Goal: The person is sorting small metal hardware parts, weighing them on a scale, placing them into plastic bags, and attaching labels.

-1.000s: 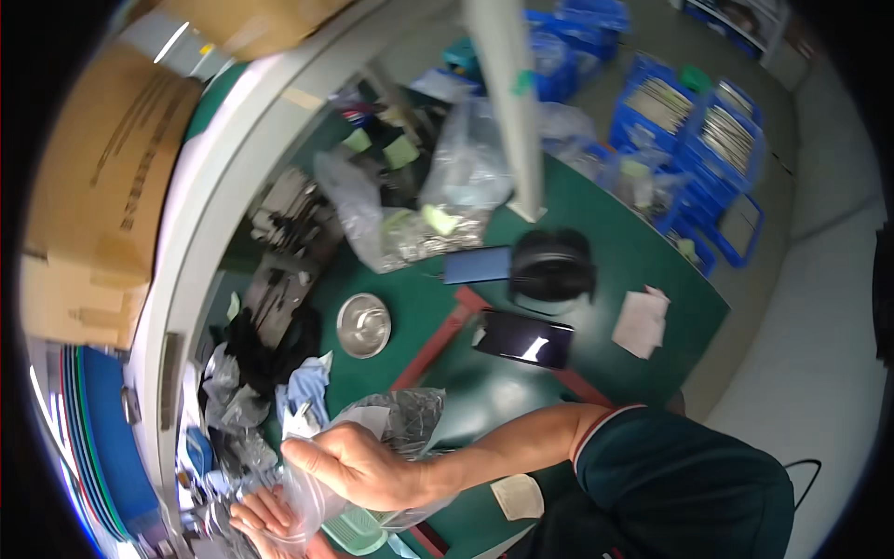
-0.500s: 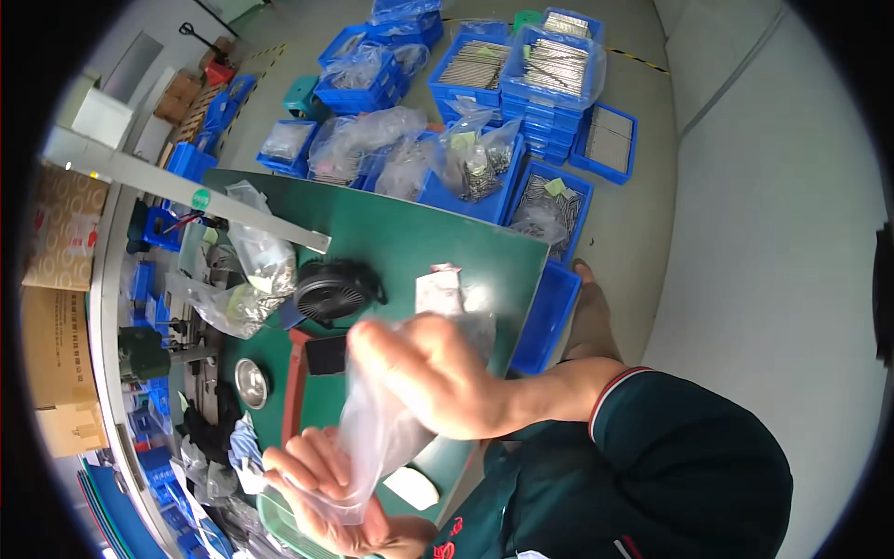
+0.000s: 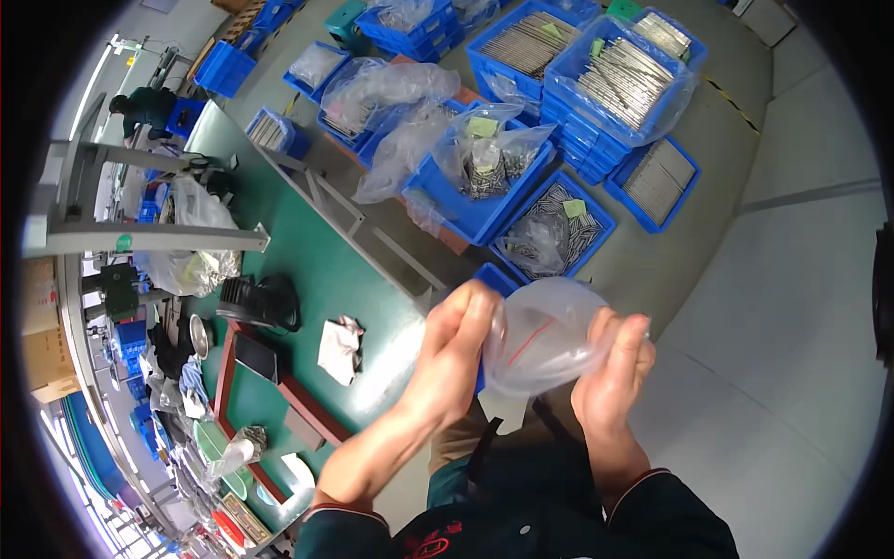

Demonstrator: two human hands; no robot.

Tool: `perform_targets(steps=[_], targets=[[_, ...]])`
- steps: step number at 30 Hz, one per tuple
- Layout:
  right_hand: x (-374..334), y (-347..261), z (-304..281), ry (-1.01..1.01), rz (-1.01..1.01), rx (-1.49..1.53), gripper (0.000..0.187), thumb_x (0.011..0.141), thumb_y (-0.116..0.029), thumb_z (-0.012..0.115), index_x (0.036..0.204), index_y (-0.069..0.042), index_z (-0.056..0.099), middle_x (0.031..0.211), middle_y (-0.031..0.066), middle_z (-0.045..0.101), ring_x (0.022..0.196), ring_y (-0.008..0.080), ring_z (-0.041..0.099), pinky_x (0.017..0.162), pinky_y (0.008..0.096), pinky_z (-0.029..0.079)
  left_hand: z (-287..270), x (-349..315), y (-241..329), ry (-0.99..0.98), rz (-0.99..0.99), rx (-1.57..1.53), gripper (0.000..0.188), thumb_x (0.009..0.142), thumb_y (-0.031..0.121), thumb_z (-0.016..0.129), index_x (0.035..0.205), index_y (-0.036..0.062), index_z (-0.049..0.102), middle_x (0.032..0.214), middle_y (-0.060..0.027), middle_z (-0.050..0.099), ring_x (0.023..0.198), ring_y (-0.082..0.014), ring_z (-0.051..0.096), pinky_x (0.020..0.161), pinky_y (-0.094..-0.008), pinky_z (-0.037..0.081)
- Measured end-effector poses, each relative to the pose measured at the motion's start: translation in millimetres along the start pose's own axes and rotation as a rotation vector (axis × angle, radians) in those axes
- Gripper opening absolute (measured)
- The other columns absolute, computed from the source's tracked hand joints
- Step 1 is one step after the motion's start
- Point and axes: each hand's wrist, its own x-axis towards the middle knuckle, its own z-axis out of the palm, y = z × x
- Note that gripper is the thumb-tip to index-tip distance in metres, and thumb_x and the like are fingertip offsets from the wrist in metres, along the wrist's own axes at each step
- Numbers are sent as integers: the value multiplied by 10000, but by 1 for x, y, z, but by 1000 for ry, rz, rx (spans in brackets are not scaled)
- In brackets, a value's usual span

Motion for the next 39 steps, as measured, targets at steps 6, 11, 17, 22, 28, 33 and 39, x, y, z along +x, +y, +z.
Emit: perform_targets(steps=[6,11,17,22,28,33,39], targets=[[81,100,-56,165,221,-123,460,956,-360,418,569,-123,347,570,-65,353,525,39,286,478,246,227,14,128,-82,-71,-105,203,272,956,222,441,723,90,490,668,54,434,616,-36,367,563,-215,335],[132,192,-46,25,331,-56,463,949,-397,418,577,-125,375,586,-72,354,548,35,280,480,244,227,-11,205,-92,50,-228,498,301,937,198,463,667,67,482,600,44,412,578,-54,357,520,-229,324],[178,274,17,-175,474,140,482,926,-472,423,602,-115,422,622,-65,384,599,44,306,515,251,248,-97,290,-86,54,-105,670,301,943,270,448,702,96,498,599,16,460,572,-86,409,567,-243,325],[208,343,63,-261,560,92,534,919,-495,414,624,-67,535,650,-18,506,625,72,400,572,244,326,-162,338,-84,143,-127,740,283,940,273,426,724,108,506,596,4,458,568,-95,381,575,-242,295],[234,442,91,-296,565,38,538,928,-451,421,629,-27,564,665,19,550,677,107,468,641,280,376,-228,412,-139,311,-32,764,311,925,246,441,691,63,531,571,-21,493,534,-118,436,546,-269,337],[251,509,96,-302,675,-12,512,913,-439,442,686,-10,605,697,54,589,692,133,500,670,301,403,-272,457,-191,353,-47,718,306,914,250,449,704,49,544,572,-30,506,533,-128,478,537,-276,357],[270,564,68,-423,593,-135,493,901,-437,463,864,23,639,819,66,622,770,129,521,712,300,413,-301,493,-226,407,-80,600,257,909,240,440,734,65,504,653,-39,469,665,-156,486,658,-295,383]])
